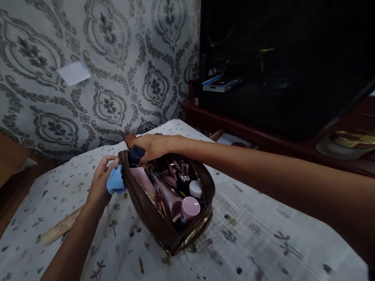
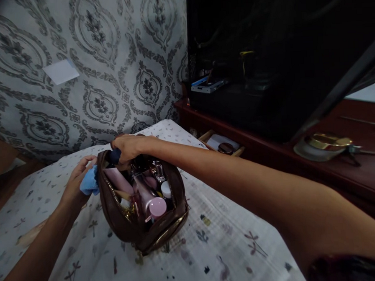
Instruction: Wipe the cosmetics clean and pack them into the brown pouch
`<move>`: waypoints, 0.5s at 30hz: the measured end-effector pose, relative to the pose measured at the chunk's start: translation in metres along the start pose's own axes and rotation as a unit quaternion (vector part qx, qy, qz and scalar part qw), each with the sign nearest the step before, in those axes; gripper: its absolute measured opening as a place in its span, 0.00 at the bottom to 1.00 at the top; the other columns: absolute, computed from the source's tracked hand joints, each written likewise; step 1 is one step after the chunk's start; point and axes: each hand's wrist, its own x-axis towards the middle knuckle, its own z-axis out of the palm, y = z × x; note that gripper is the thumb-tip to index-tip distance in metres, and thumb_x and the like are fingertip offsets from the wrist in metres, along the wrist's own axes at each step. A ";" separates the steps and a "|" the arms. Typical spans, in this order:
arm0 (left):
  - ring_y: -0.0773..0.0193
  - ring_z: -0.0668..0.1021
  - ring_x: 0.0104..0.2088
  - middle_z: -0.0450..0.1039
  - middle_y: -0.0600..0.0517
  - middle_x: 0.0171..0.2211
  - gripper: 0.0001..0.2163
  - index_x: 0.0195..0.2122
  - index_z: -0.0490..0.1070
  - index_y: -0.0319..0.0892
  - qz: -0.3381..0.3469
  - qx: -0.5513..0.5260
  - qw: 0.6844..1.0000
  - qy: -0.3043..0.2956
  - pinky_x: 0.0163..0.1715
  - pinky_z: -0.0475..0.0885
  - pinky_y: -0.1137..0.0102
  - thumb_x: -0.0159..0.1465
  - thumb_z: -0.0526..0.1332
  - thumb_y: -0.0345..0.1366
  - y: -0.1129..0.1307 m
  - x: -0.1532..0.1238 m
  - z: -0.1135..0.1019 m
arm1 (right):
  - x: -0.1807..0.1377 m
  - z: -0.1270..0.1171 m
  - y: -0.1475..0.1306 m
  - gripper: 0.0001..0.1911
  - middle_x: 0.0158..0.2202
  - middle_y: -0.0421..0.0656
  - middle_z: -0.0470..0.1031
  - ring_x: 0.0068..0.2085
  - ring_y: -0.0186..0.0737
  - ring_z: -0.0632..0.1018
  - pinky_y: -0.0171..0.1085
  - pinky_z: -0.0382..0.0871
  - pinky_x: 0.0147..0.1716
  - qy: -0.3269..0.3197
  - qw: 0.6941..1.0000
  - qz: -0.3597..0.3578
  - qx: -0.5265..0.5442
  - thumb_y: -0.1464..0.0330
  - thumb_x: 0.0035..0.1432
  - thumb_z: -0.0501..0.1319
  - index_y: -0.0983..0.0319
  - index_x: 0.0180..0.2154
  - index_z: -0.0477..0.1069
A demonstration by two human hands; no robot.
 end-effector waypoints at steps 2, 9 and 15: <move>0.72 0.67 0.16 0.70 0.61 0.20 0.27 0.38 0.68 0.44 0.003 0.007 1.000 -0.005 0.15 0.63 0.78 0.46 0.76 0.53 0.000 -0.003 -0.002 | -0.007 -0.002 -0.004 0.21 0.50 0.50 0.79 0.46 0.46 0.79 0.34 0.66 0.35 0.005 1.000 0.009 -0.020 0.68 0.56 0.68 0.65 0.52 0.75; 0.70 0.71 0.20 0.71 0.59 0.24 0.30 0.52 0.70 0.45 -0.004 0.024 0.999 -0.023 0.18 0.66 0.77 0.52 0.74 0.51 -0.008 -0.022 -0.012 | -0.052 -0.006 -0.012 0.10 0.42 0.50 0.80 0.42 0.44 0.78 0.37 0.62 0.38 0.062 0.996 -0.048 -0.032 0.71 0.65 0.61 0.67 0.46 0.77; 0.66 0.76 0.28 0.73 0.55 0.32 0.36 0.62 0.65 0.49 -0.004 0.022 0.998 -0.053 0.26 0.72 0.74 0.53 0.74 0.47 -0.016 -0.032 -0.014 | -0.070 0.006 -0.019 0.06 0.37 0.46 0.79 0.39 0.41 0.75 0.36 0.61 0.37 0.015 0.995 -0.101 0.008 0.75 0.62 0.62 0.66 0.41 0.77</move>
